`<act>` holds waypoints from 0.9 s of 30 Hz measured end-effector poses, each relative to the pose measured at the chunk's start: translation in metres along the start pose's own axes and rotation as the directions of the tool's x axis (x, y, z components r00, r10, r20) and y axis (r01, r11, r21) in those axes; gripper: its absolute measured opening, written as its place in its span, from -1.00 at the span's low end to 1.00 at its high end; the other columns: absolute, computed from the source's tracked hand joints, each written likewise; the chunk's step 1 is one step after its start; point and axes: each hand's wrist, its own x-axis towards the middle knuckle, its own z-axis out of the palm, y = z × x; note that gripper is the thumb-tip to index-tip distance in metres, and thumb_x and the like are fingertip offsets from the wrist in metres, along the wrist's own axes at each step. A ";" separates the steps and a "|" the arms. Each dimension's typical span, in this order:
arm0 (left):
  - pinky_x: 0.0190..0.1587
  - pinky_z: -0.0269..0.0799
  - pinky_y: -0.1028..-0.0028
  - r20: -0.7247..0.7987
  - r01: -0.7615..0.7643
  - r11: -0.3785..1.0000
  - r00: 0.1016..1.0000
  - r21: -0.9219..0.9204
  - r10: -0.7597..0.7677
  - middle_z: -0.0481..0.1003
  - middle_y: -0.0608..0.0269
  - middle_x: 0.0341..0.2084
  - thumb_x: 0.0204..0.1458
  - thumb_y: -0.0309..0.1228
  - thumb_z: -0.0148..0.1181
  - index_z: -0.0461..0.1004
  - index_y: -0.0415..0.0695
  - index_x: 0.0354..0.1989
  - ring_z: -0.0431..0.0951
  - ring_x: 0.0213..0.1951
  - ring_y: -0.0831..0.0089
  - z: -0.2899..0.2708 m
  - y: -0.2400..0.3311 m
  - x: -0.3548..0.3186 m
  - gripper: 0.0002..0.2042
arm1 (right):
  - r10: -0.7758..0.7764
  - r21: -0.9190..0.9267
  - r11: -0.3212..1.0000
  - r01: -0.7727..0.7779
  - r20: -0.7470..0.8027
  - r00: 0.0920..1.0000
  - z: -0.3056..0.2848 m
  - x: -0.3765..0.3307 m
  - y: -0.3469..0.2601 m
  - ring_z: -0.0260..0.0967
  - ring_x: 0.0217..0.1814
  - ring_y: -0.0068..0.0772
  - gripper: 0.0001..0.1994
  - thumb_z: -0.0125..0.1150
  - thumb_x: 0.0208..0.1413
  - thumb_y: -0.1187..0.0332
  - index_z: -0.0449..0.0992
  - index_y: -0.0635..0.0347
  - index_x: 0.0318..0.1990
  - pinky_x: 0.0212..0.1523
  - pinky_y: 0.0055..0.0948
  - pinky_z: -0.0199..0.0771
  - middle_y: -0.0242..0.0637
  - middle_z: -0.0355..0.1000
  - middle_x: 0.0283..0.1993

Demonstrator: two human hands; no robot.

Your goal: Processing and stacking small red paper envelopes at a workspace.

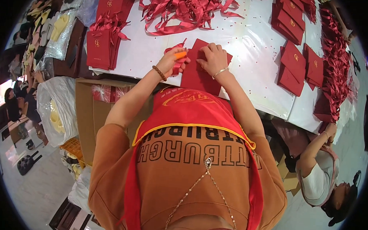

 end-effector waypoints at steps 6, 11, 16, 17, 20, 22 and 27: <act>-0.60 0.23 0.55 -0.028 -0.179 0.703 0.962 0.689 0.272 0.43 0.19 -0.61 0.09 -0.34 -0.14 0.37 -0.19 -0.27 0.39 -0.67 0.41 -0.001 -0.002 0.013 -0.79 | 0.142 0.291 0.931 -0.220 0.267 0.953 -0.013 0.006 -0.005 0.35 -0.24 -0.15 -0.68 0.28 -0.26 0.25 0.41 0.10 -0.29 -0.26 -0.24 0.32 -0.25 0.40 -0.33; -0.37 0.27 0.11 0.147 -0.187 0.069 0.913 0.980 0.380 0.43 -0.11 -0.52 0.05 -0.24 -0.19 0.35 -0.21 -0.37 0.42 -0.39 -0.03 0.026 0.009 -0.008 -0.72 | 0.146 0.281 0.921 -0.269 0.393 0.908 -0.013 0.013 0.016 0.38 -0.22 -0.17 -0.68 0.22 -0.18 0.22 0.44 0.08 -0.21 -0.21 -0.30 0.37 -0.21 0.45 -0.31; -0.40 0.27 0.28 0.238 -0.244 -0.003 0.944 0.970 0.229 0.43 -0.02 -0.53 0.04 -0.23 -0.19 0.36 -0.20 -0.48 0.42 -0.44 0.08 0.028 0.002 0.000 -0.71 | 0.141 0.322 0.893 -0.315 0.463 0.875 -0.018 0.014 0.015 0.39 -0.19 -0.21 -0.64 0.22 -0.17 0.20 0.45 0.02 -0.15 -0.17 -0.32 0.36 -0.22 0.45 -0.28; -0.40 0.27 0.28 0.239 -0.244 -0.005 0.944 0.970 0.227 0.43 -0.02 -0.53 0.04 -0.23 -0.19 0.36 -0.20 -0.48 0.42 -0.44 0.08 0.029 0.004 0.001 -0.71 | 0.142 0.323 0.892 -0.316 0.463 0.875 -0.017 0.013 0.015 0.39 -0.19 -0.21 -0.64 0.22 -0.17 0.20 0.45 0.02 -0.15 -0.17 -0.32 0.36 -0.22 0.45 -0.28; -0.42 0.27 0.32 0.190 -0.218 0.199 0.970 0.955 0.153 0.44 0.02 -0.54 0.02 -0.23 -0.20 0.39 -0.19 -0.53 0.43 -0.49 0.15 0.033 0.010 0.001 -0.69 | 0.147 0.339 0.880 -0.333 0.472 0.869 -0.017 0.012 0.016 0.38 -0.18 -0.20 -0.64 0.22 -0.17 0.21 0.44 0.03 -0.14 -0.17 -0.32 0.36 -0.21 0.45 -0.27; -0.36 0.27 0.19 0.130 -0.154 0.211 0.984 0.965 0.125 0.46 0.03 -0.51 -0.02 -0.21 -0.24 0.40 -0.16 -0.52 0.43 -0.41 0.07 0.034 0.012 0.001 -0.68 | 0.152 0.334 0.877 -0.345 0.488 0.859 -0.018 0.012 0.016 0.38 -0.18 -0.20 -0.64 0.22 -0.18 0.22 0.44 0.04 -0.14 -0.17 -0.32 0.36 -0.21 0.45 -0.26; -0.41 0.26 0.21 0.175 -0.206 0.087 0.945 0.975 0.278 0.44 0.02 -0.57 -0.01 -0.23 -0.22 0.38 -0.18 -0.51 0.43 -0.45 0.08 0.034 0.001 0.004 -0.70 | 0.141 0.359 0.870 -0.338 0.475 0.869 -0.023 0.012 0.014 0.38 -0.17 -0.20 -0.63 0.22 -0.18 0.22 0.44 0.04 -0.14 -0.17 -0.33 0.36 -0.21 0.45 -0.25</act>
